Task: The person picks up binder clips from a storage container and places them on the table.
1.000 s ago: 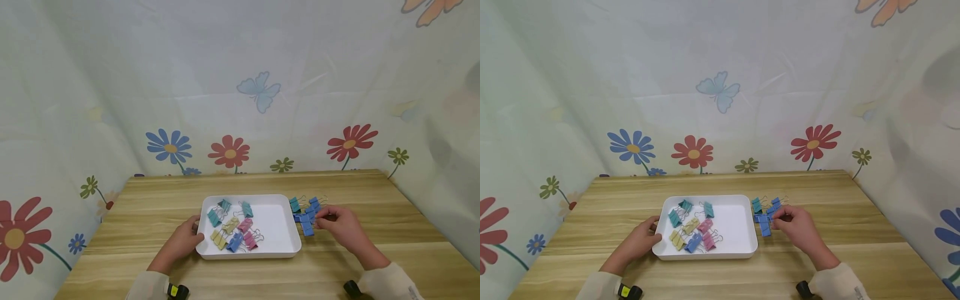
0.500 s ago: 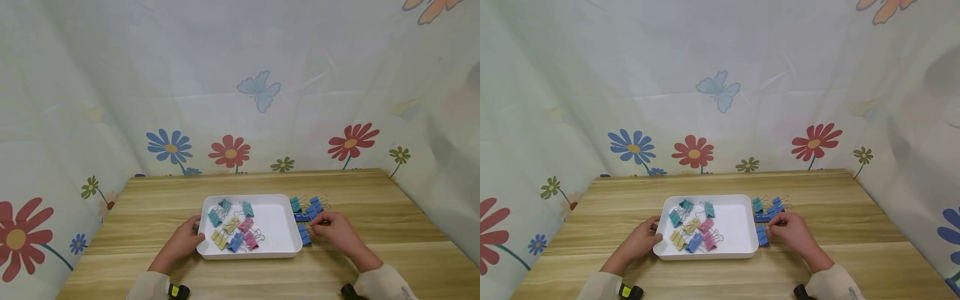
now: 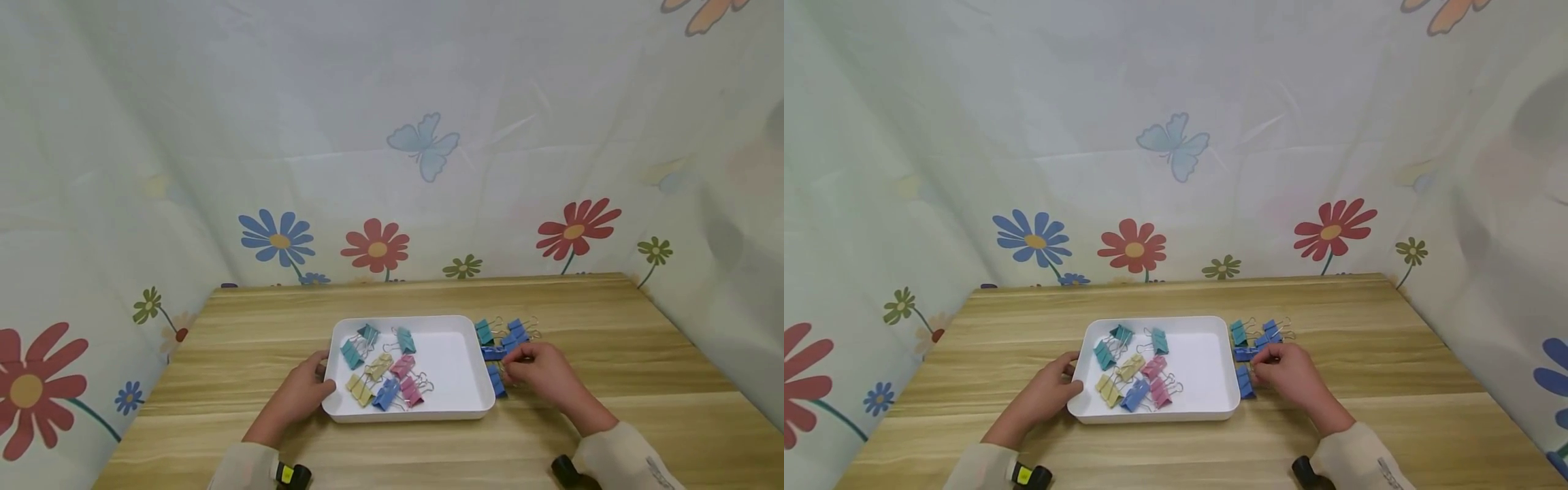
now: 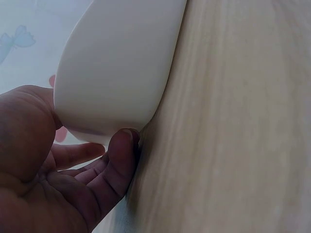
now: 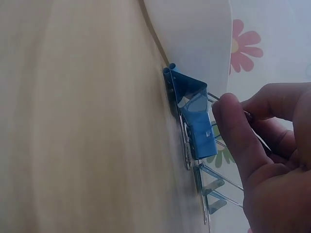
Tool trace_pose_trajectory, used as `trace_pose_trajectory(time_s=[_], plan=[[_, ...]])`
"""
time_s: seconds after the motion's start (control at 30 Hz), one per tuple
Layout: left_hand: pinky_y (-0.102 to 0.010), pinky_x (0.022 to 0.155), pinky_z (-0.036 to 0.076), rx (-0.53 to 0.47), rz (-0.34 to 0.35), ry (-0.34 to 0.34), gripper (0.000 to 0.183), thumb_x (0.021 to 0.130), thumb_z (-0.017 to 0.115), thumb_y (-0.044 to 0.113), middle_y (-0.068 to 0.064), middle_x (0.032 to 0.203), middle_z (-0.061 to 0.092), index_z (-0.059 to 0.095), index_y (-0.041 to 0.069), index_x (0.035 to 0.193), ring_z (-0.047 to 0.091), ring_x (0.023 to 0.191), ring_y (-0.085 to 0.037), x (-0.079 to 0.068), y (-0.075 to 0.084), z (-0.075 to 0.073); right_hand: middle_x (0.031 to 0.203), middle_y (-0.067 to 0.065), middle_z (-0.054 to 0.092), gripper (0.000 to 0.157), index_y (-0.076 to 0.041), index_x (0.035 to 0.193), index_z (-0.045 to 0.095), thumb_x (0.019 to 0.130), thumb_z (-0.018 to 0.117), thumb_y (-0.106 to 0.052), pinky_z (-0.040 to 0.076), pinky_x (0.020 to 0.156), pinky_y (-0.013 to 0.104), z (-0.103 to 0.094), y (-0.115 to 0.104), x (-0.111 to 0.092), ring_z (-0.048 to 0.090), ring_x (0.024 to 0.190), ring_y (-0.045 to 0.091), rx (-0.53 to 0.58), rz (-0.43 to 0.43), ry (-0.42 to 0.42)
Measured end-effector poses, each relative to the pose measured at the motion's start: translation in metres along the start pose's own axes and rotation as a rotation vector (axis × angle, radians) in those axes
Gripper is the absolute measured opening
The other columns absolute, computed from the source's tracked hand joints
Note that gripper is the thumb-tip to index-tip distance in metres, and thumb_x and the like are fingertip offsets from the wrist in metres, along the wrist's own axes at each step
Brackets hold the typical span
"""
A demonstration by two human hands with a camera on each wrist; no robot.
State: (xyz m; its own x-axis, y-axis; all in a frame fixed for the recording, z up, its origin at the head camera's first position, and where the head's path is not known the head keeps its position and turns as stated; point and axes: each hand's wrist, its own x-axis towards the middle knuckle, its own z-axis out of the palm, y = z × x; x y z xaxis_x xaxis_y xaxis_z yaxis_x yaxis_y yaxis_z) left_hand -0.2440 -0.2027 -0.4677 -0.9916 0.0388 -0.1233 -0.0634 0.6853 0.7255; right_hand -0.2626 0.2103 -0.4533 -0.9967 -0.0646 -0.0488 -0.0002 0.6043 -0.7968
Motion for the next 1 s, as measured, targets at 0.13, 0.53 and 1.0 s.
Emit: trace_pose_trajectory(time_s=[0.13,0.53,1.0], plan=[[-0.035,0.075,0.052,0.003,0.001,0.002,0.062,0.084,0.062,0.014,-0.011,0.107,0.064,0.043,0.003,0.142,0.058,0.084,-0.018,0.001,-0.002,0.001,0.080,0.004,0.069,0.011,-0.004,0.090,0.071,0.085,0.066,-0.013,0.050,0.066,0.028,0.001,0.001,0.003,0.061,0.074,0.016,-0.012,-0.018,0.001],[-0.035,0.074,0.052,0.007,0.003,0.003,0.061,0.084,0.061,0.013,-0.012,0.107,0.064,0.043,0.003,0.142,0.058,0.085,-0.019,0.001,-0.001,0.001,0.084,0.005,0.070,0.013,-0.003,0.092,0.071,0.085,0.067,-0.014,0.050,0.067,0.028,0.001,0.001,0.004,0.061,0.076,0.015,0.001,-0.025,-0.015],[-0.036,0.077,0.052,0.005,-0.004,0.004,0.061,0.084,0.061,0.014,-0.011,0.108,0.063,0.043,0.003,0.142,0.058,0.086,-0.019,0.001,-0.002,0.000,0.106,0.012,0.067,0.017,-0.005,0.103,0.067,0.089,0.065,-0.014,0.056,0.071,0.037,-0.012,-0.007,-0.007,0.068,0.091,0.026,-0.165,-0.195,0.066]])
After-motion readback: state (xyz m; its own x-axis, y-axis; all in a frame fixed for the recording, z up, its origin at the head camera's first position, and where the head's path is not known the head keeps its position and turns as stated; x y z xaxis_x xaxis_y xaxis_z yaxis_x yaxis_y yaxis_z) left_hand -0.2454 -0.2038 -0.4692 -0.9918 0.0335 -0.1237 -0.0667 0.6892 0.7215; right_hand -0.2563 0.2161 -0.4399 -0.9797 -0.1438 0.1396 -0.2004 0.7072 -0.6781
